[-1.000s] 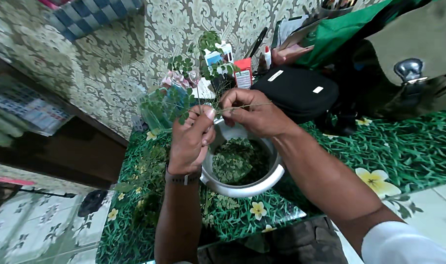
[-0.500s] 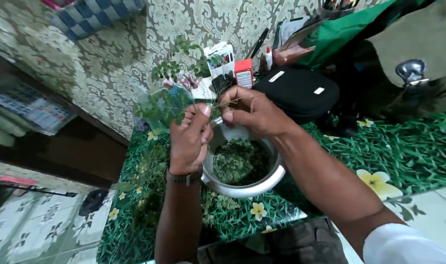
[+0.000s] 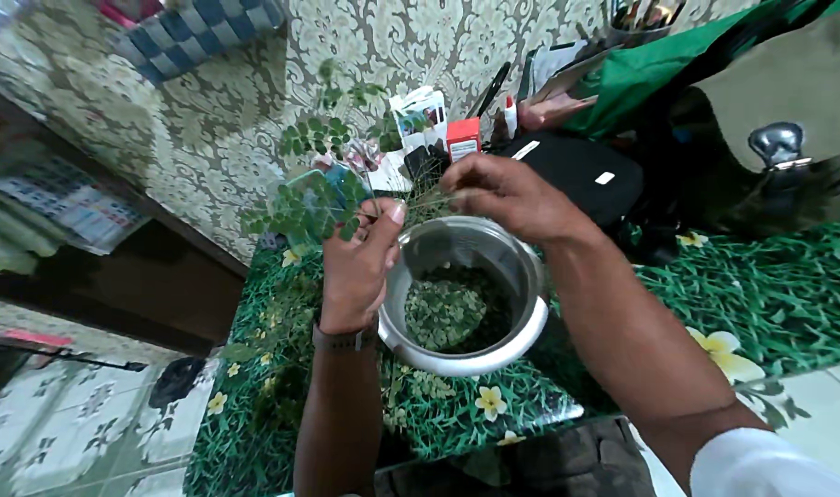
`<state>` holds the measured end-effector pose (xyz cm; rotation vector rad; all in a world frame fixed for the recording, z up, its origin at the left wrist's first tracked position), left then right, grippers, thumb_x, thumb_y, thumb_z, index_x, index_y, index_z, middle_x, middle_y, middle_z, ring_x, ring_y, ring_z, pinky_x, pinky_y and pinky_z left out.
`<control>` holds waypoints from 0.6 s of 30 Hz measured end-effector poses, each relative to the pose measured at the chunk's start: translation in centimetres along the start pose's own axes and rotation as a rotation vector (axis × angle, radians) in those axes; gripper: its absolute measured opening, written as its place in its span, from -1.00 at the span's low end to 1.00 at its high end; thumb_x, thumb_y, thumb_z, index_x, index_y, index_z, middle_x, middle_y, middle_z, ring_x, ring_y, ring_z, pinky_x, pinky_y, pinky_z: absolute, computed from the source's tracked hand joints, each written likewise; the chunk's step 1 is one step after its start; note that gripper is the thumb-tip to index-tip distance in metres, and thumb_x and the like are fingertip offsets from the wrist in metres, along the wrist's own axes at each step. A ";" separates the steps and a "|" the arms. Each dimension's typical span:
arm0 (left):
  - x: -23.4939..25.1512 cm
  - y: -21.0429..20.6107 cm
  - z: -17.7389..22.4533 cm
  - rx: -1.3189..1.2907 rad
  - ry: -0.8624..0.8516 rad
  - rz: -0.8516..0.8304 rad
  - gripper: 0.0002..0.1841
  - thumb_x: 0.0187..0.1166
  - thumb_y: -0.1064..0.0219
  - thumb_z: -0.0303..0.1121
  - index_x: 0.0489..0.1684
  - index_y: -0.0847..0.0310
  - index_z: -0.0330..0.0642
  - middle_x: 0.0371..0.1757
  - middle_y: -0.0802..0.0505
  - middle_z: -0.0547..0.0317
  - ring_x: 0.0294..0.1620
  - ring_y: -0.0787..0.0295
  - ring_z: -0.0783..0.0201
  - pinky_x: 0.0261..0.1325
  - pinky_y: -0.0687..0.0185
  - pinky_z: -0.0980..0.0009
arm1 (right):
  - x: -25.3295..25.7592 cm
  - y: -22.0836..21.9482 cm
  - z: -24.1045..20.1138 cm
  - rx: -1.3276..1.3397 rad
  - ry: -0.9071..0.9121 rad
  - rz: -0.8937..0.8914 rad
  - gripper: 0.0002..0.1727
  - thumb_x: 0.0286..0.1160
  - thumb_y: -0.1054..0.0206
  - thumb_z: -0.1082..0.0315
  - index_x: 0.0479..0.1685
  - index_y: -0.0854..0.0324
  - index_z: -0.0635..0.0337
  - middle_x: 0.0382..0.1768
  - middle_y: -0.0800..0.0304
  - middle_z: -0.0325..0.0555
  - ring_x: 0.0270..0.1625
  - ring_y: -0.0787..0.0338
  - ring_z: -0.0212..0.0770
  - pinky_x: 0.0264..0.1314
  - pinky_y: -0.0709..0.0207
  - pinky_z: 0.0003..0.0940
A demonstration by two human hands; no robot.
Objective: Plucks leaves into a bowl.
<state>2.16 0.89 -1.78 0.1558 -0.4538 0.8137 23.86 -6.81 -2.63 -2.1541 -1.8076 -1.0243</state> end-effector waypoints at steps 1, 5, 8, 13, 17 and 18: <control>-0.1 0.1 0.1 0.063 -0.013 0.013 -0.95 0.70 -0.32 -0.34 -0.11 -0.70 -0.02 -0.56 -0.57 0.39 -0.70 -0.35 0.56 -0.62 -0.35 0.68 | 0.0 0.6 0.2 0.007 0.017 0.080 -0.78 0.66 -0.16 0.37 0.10 -0.66 0.17 0.00 -0.76 -0.20 -0.09 -0.74 -0.37 -0.01 -0.69 -0.35; -0.2 0.1 0.8 0.348 -0.064 0.026 -0.81 0.69 -0.31 -0.42 0.14 -0.75 -0.10 -0.35 -0.74 0.40 -0.54 -0.51 0.58 -0.49 -0.47 0.69 | -0.4 1.6 -0.7 0.088 0.119 0.239 -0.81 0.73 -0.12 0.30 -0.05 -0.65 0.09 -0.12 -0.72 -0.36 -0.13 -0.70 -0.47 0.00 -0.67 -0.45; -0.6 -0.2 1.0 0.687 -0.096 0.098 -0.69 0.74 -0.25 -0.34 0.37 -0.68 -0.07 -0.16 -0.81 0.36 -0.24 -0.71 0.57 -0.14 -0.66 0.59 | -0.9 0.6 -2.6 -0.075 0.195 0.182 -0.82 0.67 -0.17 0.38 -0.07 -0.68 0.24 -0.21 -0.71 -0.27 -0.28 -0.66 -0.52 -0.20 -0.62 -0.57; -0.1 0.1 0.5 1.165 -0.459 0.183 -0.65 0.76 -0.17 -0.46 0.42 -0.67 -0.31 -0.09 -0.87 -0.14 -0.21 -0.82 0.12 -0.08 -0.75 0.21 | -0.9 -0.1 -3.1 -0.114 0.159 0.085 -0.71 0.77 -0.08 0.27 0.06 -0.67 0.25 -0.26 -0.73 -0.29 -0.31 -0.68 -0.55 -0.21 -0.65 -0.58; -0.3 0.2 0.8 0.888 -0.282 0.140 -0.73 0.69 -0.31 -0.41 0.28 -0.66 -0.19 -0.11 -0.86 0.11 -0.45 -0.77 0.41 -0.41 -0.77 0.46 | -0.9 -0.1 -2.5 -0.068 0.117 -0.031 -0.62 0.70 -0.20 0.09 0.17 -0.65 0.20 -0.15 -0.80 -0.32 -0.15 -0.75 -0.58 -0.08 -0.71 -0.58; -0.3 0.2 0.9 0.765 -0.206 0.124 -0.78 0.66 -0.35 -0.43 0.19 -0.64 -0.15 -0.16 -0.83 0.19 -0.52 -0.73 0.46 -0.50 -0.74 0.51 | -0.8 -0.3 -2.5 -0.073 0.089 -0.064 -0.60 0.64 -0.27 0.07 0.21 -0.64 0.19 -0.09 -0.82 -0.29 -0.11 -0.78 -0.55 -0.05 -0.72 -0.55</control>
Point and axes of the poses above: each hand's wrist, its own x-axis towards the middle knuckle, its own y-axis out of the back of the hand, z = x × y, the point moved 1 cm from there along x, towards the middle knuckle
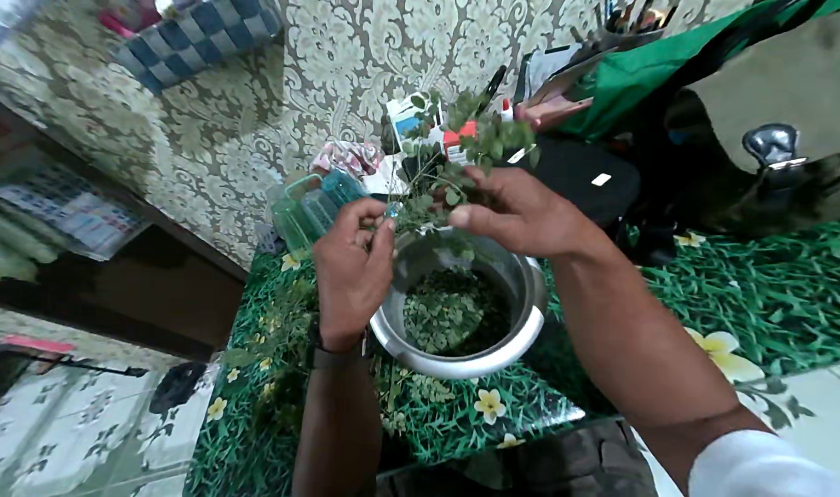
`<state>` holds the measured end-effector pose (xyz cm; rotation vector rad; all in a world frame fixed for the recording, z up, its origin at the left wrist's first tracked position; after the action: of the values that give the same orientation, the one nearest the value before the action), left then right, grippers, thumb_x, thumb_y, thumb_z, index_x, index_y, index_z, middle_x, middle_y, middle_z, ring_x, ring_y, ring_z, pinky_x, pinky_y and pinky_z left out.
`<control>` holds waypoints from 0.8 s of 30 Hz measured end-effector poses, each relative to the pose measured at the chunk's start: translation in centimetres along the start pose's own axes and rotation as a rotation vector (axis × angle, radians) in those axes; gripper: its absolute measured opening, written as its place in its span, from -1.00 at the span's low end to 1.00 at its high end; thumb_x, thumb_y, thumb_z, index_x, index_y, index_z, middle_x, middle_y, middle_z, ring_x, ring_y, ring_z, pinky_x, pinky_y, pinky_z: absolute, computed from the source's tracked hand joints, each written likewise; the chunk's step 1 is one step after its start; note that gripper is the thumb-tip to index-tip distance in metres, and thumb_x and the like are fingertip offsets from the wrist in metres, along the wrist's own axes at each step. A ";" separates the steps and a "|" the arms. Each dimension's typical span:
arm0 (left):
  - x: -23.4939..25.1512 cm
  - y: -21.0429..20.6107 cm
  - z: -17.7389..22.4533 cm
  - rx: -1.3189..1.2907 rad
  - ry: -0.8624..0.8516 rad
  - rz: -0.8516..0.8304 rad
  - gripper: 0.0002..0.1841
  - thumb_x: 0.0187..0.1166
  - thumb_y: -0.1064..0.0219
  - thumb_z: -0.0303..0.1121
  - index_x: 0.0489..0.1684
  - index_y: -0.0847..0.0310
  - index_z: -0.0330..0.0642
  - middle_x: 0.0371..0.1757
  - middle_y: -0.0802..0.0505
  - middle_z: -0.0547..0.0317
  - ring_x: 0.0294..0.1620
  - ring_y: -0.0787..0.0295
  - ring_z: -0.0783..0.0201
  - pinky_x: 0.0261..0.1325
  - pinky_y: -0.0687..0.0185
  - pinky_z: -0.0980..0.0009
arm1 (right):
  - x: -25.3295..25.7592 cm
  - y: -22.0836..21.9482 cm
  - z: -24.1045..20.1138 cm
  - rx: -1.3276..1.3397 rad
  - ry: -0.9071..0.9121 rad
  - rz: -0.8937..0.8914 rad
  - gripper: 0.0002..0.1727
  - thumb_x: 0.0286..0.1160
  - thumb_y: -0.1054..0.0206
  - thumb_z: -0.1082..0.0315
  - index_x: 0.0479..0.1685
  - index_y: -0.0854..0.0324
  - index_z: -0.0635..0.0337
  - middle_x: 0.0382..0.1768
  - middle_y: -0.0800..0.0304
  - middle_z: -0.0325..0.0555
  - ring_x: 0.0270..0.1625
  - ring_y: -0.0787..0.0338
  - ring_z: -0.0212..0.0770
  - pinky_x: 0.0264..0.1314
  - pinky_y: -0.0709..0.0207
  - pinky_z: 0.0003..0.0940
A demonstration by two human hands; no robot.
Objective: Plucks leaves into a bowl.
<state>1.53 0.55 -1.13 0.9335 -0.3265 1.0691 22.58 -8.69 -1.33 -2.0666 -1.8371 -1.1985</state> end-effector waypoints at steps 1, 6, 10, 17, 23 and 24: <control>0.0 0.1 0.0 -0.104 0.064 -0.028 -0.80 0.62 -0.37 -0.46 0.13 -0.62 -0.11 -0.19 -0.80 0.25 -0.55 -0.68 0.47 -0.54 -0.70 0.54 | 0.1 -0.2 0.1 0.008 -0.029 -0.026 -0.58 0.56 -0.35 0.10 0.24 -0.64 0.18 -0.06 -0.81 -0.25 -0.11 -0.78 -0.50 -0.06 -0.73 -0.52; 0.0 0.0 -0.5 -0.358 0.131 -0.068 -0.75 0.58 -0.32 -0.55 0.16 -0.66 -0.15 -0.19 -0.78 0.33 -0.46 -0.62 0.56 -0.45 -0.59 0.65 | 0.5 -1.0 0.7 0.088 -0.016 -0.034 -0.75 0.56 -0.33 0.39 0.13 -0.67 0.28 -0.22 -0.79 -0.16 -0.27 -0.77 -0.37 -0.18 -0.75 -0.43; -0.1 0.1 -0.9 -0.020 0.061 -0.031 -0.79 0.67 -0.33 -0.44 0.19 -0.70 -0.20 0.06 -0.81 0.17 -0.15 -0.76 0.45 -0.10 -0.75 0.47 | 0.5 -1.5 0.5 0.224 0.045 -0.014 -0.52 0.83 0.00 0.04 0.19 -0.61 0.30 -0.11 -0.86 -0.13 -0.20 -0.84 -0.32 -0.10 -0.80 -0.27; 0.4 0.3 -0.8 0.100 0.146 -0.109 -0.69 0.72 -0.26 -0.37 0.35 -0.72 -0.10 0.06 -0.75 0.12 -0.27 -0.66 0.34 -0.27 -0.61 0.37 | 0.7 -3.2 0.3 -0.109 -0.187 0.002 -0.71 0.52 -0.46 0.21 0.10 -0.69 0.14 -0.29 -0.79 -0.18 -0.35 -0.76 -0.35 -0.26 -0.73 -0.31; 0.4 0.4 -0.9 -0.510 0.207 -0.185 -0.93 0.74 -0.27 -0.38 -0.02 -0.66 -0.07 -0.34 -0.72 0.35 -0.55 -0.59 0.54 -0.49 -0.64 0.61 | 0.9 -2.5 1.4 -0.015 -0.072 0.062 -0.88 0.58 -0.31 0.36 -0.15 -0.73 0.19 -0.40 -0.74 -0.24 -0.45 -0.67 -0.46 -0.38 -0.64 -0.48; 0.4 0.3 -1.1 -0.589 0.215 -0.192 -0.94 0.74 -0.27 -0.36 -0.07 -0.66 -0.06 -0.43 -0.67 0.35 -0.59 -0.55 0.52 -0.51 -0.61 0.60 | 0.9 -2.3 1.6 0.000 -0.050 0.052 -0.86 0.59 -0.30 0.35 -0.16 -0.73 0.20 -0.38 -0.74 -0.23 -0.45 -0.68 -0.45 -0.38 -0.66 -0.47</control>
<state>1.25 1.68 -1.35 0.3121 -0.3396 0.8181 21.20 -6.51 -2.77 -2.1490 -1.7930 -1.1444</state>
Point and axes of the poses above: each hand's wrist, its own x-axis towards the middle knuckle, its own y-axis out of the back of the hand, z = x × y, the point moved 1 cm from there along x, towards the middle knuckle
